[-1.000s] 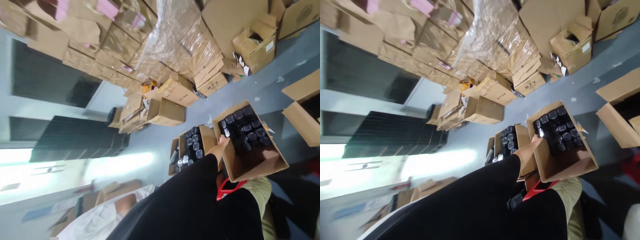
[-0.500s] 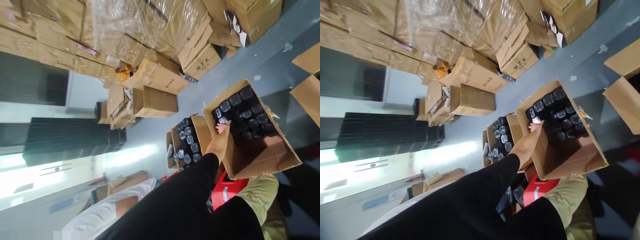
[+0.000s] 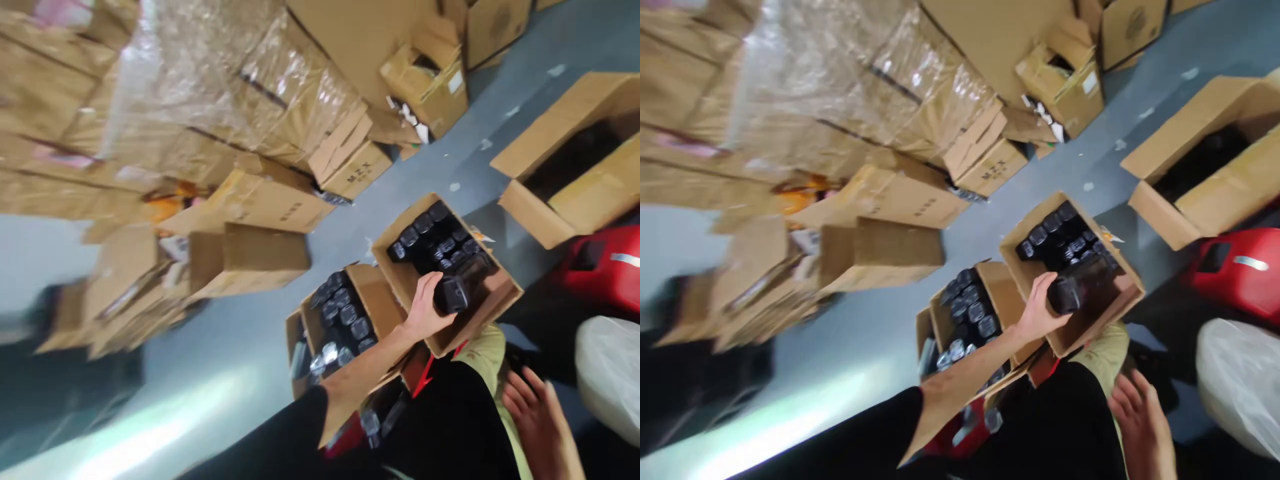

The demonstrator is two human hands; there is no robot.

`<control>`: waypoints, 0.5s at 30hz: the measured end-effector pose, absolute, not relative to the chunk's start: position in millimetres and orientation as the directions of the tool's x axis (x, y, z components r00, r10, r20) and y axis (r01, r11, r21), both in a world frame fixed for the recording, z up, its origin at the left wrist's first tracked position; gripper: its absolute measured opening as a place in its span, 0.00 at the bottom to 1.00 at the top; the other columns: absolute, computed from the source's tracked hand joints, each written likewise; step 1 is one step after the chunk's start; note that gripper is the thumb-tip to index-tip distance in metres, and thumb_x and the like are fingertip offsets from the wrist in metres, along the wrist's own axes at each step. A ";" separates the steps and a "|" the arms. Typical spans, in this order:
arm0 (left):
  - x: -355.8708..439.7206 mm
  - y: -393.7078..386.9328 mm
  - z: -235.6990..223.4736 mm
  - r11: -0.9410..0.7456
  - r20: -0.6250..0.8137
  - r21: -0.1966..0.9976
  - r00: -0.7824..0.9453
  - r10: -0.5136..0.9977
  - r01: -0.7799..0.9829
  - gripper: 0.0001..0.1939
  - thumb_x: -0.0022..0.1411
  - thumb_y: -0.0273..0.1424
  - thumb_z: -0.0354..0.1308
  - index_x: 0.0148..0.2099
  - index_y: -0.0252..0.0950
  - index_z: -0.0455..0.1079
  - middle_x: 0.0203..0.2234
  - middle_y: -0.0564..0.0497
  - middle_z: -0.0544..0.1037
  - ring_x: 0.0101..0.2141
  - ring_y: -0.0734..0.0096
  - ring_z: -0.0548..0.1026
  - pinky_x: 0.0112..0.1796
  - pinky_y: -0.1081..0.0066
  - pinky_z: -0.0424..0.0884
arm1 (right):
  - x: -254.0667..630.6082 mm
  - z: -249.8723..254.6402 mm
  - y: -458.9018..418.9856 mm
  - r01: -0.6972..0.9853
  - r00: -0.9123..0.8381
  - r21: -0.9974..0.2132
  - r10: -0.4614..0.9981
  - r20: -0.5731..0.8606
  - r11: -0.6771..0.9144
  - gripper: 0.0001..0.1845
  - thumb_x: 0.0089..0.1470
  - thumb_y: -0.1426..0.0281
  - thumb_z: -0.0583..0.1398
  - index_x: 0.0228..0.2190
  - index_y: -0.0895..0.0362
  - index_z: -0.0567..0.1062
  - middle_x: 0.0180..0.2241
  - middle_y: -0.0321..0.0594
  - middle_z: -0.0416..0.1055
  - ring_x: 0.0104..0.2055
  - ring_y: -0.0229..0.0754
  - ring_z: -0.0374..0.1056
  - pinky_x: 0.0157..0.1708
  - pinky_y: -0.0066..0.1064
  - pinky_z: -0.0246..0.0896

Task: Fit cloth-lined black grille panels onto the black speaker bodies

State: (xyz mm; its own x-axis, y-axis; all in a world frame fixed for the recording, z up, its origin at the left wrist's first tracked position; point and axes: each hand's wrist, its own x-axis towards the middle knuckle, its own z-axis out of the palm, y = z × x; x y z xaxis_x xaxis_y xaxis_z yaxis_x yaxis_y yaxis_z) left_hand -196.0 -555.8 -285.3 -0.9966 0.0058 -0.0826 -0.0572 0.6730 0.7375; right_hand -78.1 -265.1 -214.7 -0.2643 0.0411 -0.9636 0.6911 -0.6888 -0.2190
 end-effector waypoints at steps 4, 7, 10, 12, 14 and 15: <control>-220.3 -495.8 -224.2 0.360 0.082 0.915 -0.955 0.284 0.185 0.57 0.46 0.39 0.75 0.72 0.40 0.51 0.65 0.35 0.62 0.66 0.42 0.66 0.64 0.44 0.69 | -120.2 -201.2 -309.4 0.403 -0.530 -0.294 0.041 -0.847 -0.867 0.41 0.41 0.36 0.73 0.48 0.50 0.80 0.48 0.46 0.80 0.50 0.52 0.76 0.55 0.50 0.71; -226.7 -432.4 -194.3 0.055 0.000 0.998 -0.876 0.482 0.031 0.57 0.45 0.41 0.75 0.72 0.43 0.50 0.63 0.35 0.65 0.63 0.43 0.70 0.60 0.45 0.74 | -130.7 -177.0 -306.9 0.111 -0.661 -0.435 0.260 -0.704 -0.894 0.40 0.37 0.34 0.73 0.43 0.48 0.81 0.47 0.43 0.80 0.54 0.55 0.74 0.60 0.53 0.66; -202.6 -370.7 -175.0 -0.096 -0.123 0.962 -0.715 0.688 -0.258 0.55 0.49 0.45 0.73 0.72 0.44 0.49 0.61 0.36 0.69 0.61 0.45 0.73 0.58 0.46 0.75 | -112.2 -154.5 -285.3 -0.129 -0.600 -0.504 0.472 -0.646 -0.854 0.42 0.37 0.32 0.71 0.42 0.51 0.82 0.47 0.47 0.81 0.59 0.60 0.71 0.63 0.57 0.62; -174.6 -338.5 -167.1 -0.087 -0.175 0.915 -0.583 0.794 -0.393 0.55 0.50 0.47 0.73 0.72 0.45 0.48 0.62 0.36 0.70 0.61 0.47 0.74 0.57 0.47 0.75 | -86.1 -144.3 -268.6 -0.300 -0.475 -0.545 0.618 -0.626 -0.783 0.43 0.37 0.33 0.71 0.44 0.52 0.83 0.47 0.48 0.81 0.58 0.61 0.72 0.62 0.58 0.63; -146.4 -314.0 -162.5 -0.012 -0.198 0.889 -0.408 0.891 -0.457 0.57 0.49 0.49 0.75 0.73 0.46 0.47 0.63 0.37 0.69 0.60 0.49 0.74 0.57 0.50 0.76 | -50.1 -137.7 -253.5 -0.450 -0.276 -0.597 0.739 -0.615 -0.665 0.40 0.39 0.37 0.73 0.46 0.51 0.82 0.47 0.46 0.81 0.55 0.59 0.74 0.61 0.57 0.65; -134.7 -303.5 -161.2 0.046 -0.197 0.890 -0.292 0.936 -0.453 0.57 0.49 0.49 0.75 0.72 0.45 0.49 0.63 0.37 0.69 0.59 0.49 0.75 0.56 0.52 0.76 | -27.9 -135.5 -247.1 -0.503 -0.150 -0.631 0.779 -0.609 -0.591 0.38 0.41 0.40 0.73 0.47 0.51 0.82 0.46 0.44 0.82 0.52 0.57 0.76 0.60 0.56 0.66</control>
State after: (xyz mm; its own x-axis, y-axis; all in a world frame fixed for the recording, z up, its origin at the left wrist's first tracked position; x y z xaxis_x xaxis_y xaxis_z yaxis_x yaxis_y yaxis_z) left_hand -134.7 -303.5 -161.2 -0.2915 0.9361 -0.1967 -0.4534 0.0459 0.8902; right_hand -27.9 -247.1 -135.5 -0.1504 0.7787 -0.6091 -0.5028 -0.5908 -0.6311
